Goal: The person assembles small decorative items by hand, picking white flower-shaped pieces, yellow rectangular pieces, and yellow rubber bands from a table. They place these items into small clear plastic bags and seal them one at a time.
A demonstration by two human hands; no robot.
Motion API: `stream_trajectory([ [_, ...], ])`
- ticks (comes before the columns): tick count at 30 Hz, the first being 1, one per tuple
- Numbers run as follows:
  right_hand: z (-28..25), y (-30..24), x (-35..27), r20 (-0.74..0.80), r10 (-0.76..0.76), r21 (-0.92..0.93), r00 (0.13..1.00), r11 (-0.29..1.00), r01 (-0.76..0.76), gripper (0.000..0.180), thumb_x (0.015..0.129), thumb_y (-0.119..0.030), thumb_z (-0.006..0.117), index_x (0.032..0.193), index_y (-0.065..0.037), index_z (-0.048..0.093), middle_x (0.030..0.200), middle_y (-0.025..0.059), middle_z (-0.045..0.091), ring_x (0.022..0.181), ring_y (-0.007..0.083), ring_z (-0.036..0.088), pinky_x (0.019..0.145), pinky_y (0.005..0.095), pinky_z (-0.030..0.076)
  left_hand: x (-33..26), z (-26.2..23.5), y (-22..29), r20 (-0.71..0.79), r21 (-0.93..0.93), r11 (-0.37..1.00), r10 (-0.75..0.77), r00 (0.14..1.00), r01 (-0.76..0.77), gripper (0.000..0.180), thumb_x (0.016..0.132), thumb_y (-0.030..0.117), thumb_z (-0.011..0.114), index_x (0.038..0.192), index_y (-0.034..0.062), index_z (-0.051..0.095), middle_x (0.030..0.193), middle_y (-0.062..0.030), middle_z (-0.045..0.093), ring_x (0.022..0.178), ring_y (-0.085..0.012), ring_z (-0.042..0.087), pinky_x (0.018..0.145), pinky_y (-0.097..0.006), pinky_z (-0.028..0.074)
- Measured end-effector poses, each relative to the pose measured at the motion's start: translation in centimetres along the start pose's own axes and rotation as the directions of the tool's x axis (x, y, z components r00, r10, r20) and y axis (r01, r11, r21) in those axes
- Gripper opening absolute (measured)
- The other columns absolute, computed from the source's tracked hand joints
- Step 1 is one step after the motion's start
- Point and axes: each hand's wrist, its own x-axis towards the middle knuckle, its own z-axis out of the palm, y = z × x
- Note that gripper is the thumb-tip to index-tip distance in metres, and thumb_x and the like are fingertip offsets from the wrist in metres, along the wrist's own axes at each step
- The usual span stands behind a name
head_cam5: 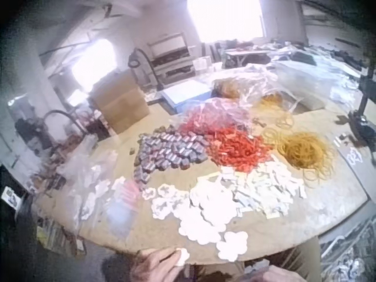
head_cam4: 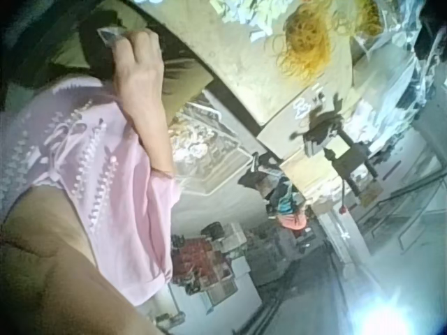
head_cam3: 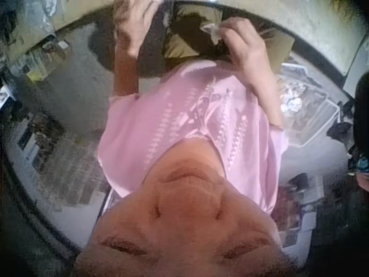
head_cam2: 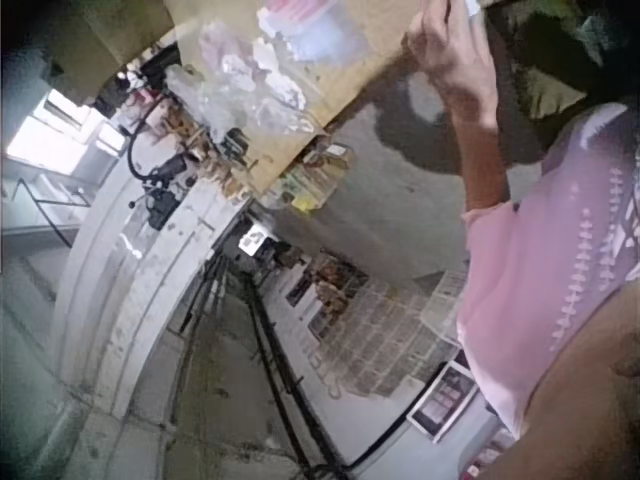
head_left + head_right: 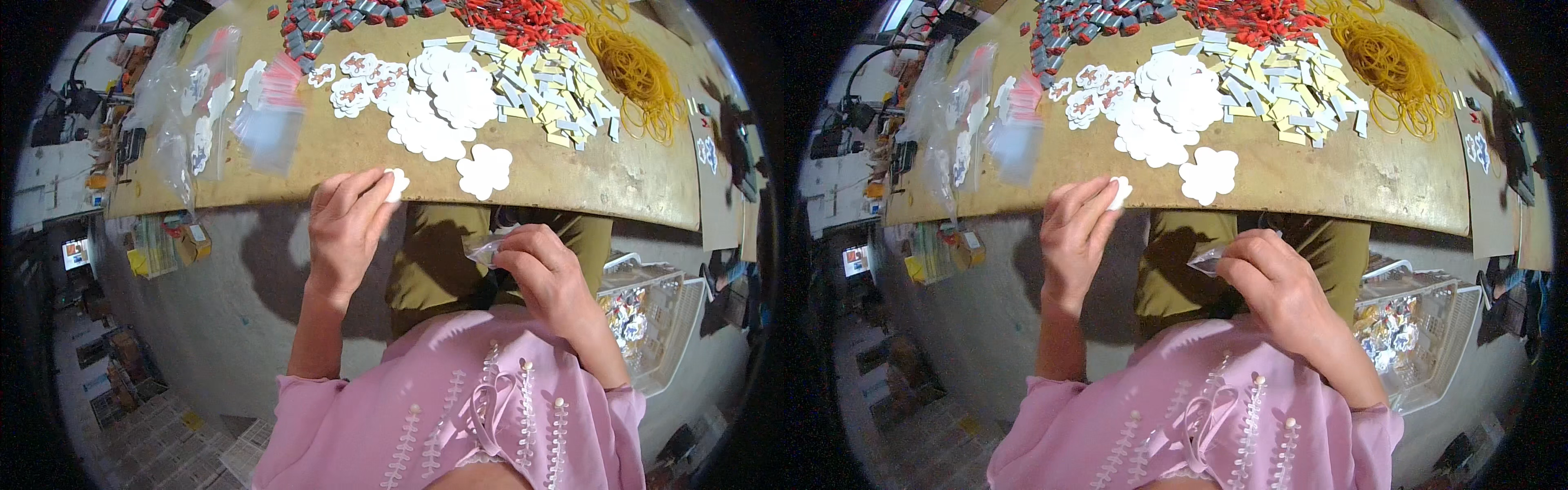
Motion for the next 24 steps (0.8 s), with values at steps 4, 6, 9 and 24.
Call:
stream_trajectory([
  [4, 0.4, 0.3, 0.4, -0.004, -0.037, -0.017, 0.999, 0.999, 0.037, 0.026, 0.081, -0.005, 0.070, 0.106, 0.003, 0.068, 0.113, 0.0172, 0.066, 0.109, 0.0369, 0.068, 0.090, 0.0445, 0.058, 0.2, 0.0, 1.5, -0.033, -0.343, 0.922, -0.200, 0.979, 0.177, 0.027, 0.083, -0.005, 0.085, 0.107, 0.0056, 0.078, 0.101, -0.0057, 0.077, 0.091, -0.0224, 0.072, 0.079, -0.034, 0.058],
  [6, 0.9, -0.3, 1.1, -0.037, -0.049, -0.008, 0.998, 0.999, 0.049, 0.030, 0.075, 0.001, 0.072, 0.105, 0.003, 0.070, 0.112, 0.0175, 0.066, 0.108, 0.0387, 0.069, 0.089, 0.0461, 0.059, 0.1, 0.1, 2.1, -0.060, -0.518, 0.842, -0.212, 0.975, 0.151, 0.022, 0.084, -0.010, 0.082, 0.100, 0.0031, 0.075, 0.095, -0.0089, 0.077, 0.083, -0.0197, 0.073, 0.072, -0.032, 0.058],
  [9, 0.7, -0.3, 0.8, 0.011, -0.027, -0.022, 1.000, 0.999, 0.027, 0.024, 0.083, -0.006, 0.073, 0.106, 0.002, 0.069, 0.123, 0.0190, 0.065, 0.118, 0.0380, 0.066, 0.093, 0.0448, 0.059, 0.8, -2.0, 6.9, 0.074, -0.574, 0.788, -0.219, 0.973, 0.221, 0.020, 0.082, -0.006, 0.086, 0.097, 0.0049, 0.079, 0.090, -0.0074, 0.074, 0.078, -0.0177, 0.070, 0.069, -0.032, 0.056],
  [24, 1.3, -0.8, 0.8, -0.065, 0.004, -0.011, 0.998, 1.000, -0.005, 0.023, 0.081, 0.003, 0.074, 0.103, 0.006, 0.069, 0.125, 0.0220, 0.067, 0.119, 0.0410, 0.067, 0.098, 0.0462, 0.059, 1.4, -0.2, 7.2, 0.251, -0.419, 0.907, 0.146, 0.957, -0.029, 0.023, 0.085, 0.008, 0.083, 0.107, 0.0077, 0.075, 0.093, -0.0069, 0.066, 0.084, -0.0267, 0.067, 0.074, -0.040, 0.057],
])
